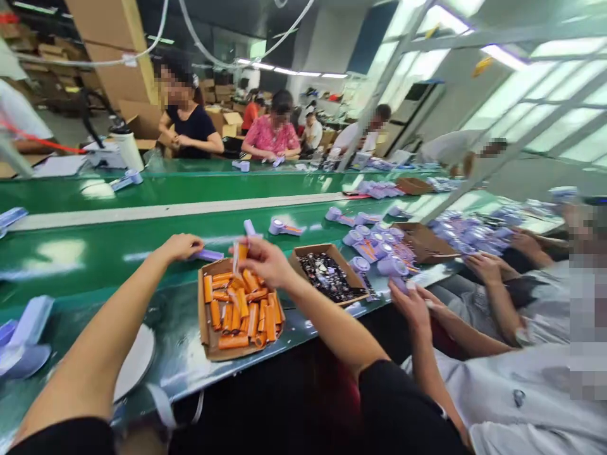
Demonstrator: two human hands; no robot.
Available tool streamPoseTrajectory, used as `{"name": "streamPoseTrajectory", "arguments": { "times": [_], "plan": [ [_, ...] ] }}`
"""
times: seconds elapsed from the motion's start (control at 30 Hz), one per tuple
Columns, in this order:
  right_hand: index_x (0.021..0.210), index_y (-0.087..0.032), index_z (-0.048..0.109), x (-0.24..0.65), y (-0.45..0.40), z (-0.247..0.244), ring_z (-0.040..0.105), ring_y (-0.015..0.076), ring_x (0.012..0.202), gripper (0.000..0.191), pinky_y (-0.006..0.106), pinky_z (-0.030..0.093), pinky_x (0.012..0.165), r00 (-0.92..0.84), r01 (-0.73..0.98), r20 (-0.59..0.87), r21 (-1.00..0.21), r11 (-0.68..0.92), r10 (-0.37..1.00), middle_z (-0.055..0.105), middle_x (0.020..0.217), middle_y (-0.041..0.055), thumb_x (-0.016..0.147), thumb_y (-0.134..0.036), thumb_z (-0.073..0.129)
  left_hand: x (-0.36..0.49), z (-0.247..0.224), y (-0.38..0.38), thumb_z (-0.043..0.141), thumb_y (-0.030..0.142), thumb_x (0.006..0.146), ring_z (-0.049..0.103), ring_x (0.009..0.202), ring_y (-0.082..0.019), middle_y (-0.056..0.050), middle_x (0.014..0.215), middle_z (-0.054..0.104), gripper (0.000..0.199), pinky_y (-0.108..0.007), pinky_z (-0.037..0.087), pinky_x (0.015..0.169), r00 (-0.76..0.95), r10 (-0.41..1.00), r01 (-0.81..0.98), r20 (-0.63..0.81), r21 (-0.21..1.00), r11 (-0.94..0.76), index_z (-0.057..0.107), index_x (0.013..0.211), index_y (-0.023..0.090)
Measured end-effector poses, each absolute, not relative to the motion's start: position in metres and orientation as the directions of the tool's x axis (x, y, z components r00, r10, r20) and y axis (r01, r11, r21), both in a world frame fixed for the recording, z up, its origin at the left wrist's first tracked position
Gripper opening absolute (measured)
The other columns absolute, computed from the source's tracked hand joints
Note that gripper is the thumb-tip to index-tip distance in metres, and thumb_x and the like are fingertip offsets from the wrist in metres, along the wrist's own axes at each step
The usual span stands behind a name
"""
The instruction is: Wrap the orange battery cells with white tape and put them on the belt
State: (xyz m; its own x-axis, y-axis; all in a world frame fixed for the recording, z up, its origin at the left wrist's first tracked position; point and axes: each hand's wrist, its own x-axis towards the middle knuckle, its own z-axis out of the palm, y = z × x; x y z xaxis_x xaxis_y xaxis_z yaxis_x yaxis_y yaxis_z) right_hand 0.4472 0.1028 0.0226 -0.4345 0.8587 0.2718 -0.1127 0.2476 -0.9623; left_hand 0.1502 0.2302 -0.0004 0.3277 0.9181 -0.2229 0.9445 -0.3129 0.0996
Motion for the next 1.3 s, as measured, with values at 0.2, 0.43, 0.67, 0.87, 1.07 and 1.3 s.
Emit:
{"name": "streamPoseTrajectory", "arguments": {
  "times": [0.2,0.43,0.67,0.87,1.07,1.3],
  "plan": [
    [0.153,-0.008,0.055,0.398,0.209,0.009,0.077,0.0171,0.093,0.06,0.035,0.057,0.099,-0.501,0.434,0.118,-0.823,0.367,0.857,0.083,0.109,0.0094,0.095,-0.016,0.069,0.155,-0.032,0.233,0.053,0.049,0.104,0.073,0.112,-0.027,-0.009,0.125,0.081,0.033,-0.033,0.049,0.095,0.254,0.957,0.96,-0.142,0.158,-0.231,0.075,0.12,0.031],
    [0.141,-0.013,0.066,0.394,0.223,-0.017,0.072,0.0182,0.091,0.05,0.032,0.051,0.095,-0.578,0.604,0.039,-0.651,0.46,0.815,0.082,0.1,0.0053,0.092,-0.015,0.076,0.169,-0.04,0.236,0.054,0.046,0.106,0.073,0.111,-0.027,-0.009,0.122,0.081,0.03,-0.034,0.049,0.095,0.285,0.953,0.945,-0.1,0.192,-0.263,0.076,0.12,0.03],
    [0.146,-0.015,0.067,0.4,0.226,-0.022,0.073,0.021,0.096,0.05,0.03,0.049,0.094,-0.616,0.689,0.011,-0.476,0.546,0.787,0.083,0.112,0.0108,0.097,-0.016,0.078,0.18,-0.035,0.231,0.055,0.04,0.107,0.073,0.115,-0.027,-0.01,0.127,0.081,0.028,-0.034,0.048,0.097,0.292,0.952,0.941,-0.088,0.203,-0.269,0.076,0.121,0.028],
    [0.147,-0.018,0.07,0.404,0.229,-0.026,0.075,0.0268,0.097,0.049,0.032,0.049,0.089,-0.629,0.745,-0.044,-0.319,0.586,0.776,0.084,0.112,0.0137,0.099,-0.022,0.079,0.194,-0.029,0.225,0.051,0.044,0.108,0.072,0.122,-0.033,-0.013,0.131,0.08,0.035,-0.038,0.05,0.099,0.272,0.958,0.946,-0.092,0.205,-0.25,0.077,0.124,0.027],
    [0.15,-0.024,0.069,0.408,0.237,-0.029,0.077,0.0281,0.093,0.051,0.03,0.05,0.084,-0.628,0.771,-0.108,-0.221,0.597,0.771,0.085,0.106,0.0108,0.1,-0.027,0.076,0.207,-0.031,0.227,0.046,0.047,0.108,0.072,0.125,-0.035,-0.014,0.133,0.079,0.041,-0.04,0.052,0.1,0.215,0.972,0.963,-0.094,0.187,-0.195,0.076,0.13,0.028],
    [0.152,-0.032,0.07,0.405,0.241,-0.021,0.077,0.0281,0.117,0.05,0.03,0.051,0.097,-0.662,0.748,-0.208,-0.132,0.65,0.72,0.082,0.134,0.0085,0.102,-0.031,0.074,0.212,-0.03,0.229,0.049,0.046,0.106,0.074,0.121,-0.033,-0.011,0.131,0.08,0.038,-0.039,0.053,0.098,0.189,0.977,0.968,-0.097,0.184,-0.169,0.077,0.127,0.031]
  ]
}}
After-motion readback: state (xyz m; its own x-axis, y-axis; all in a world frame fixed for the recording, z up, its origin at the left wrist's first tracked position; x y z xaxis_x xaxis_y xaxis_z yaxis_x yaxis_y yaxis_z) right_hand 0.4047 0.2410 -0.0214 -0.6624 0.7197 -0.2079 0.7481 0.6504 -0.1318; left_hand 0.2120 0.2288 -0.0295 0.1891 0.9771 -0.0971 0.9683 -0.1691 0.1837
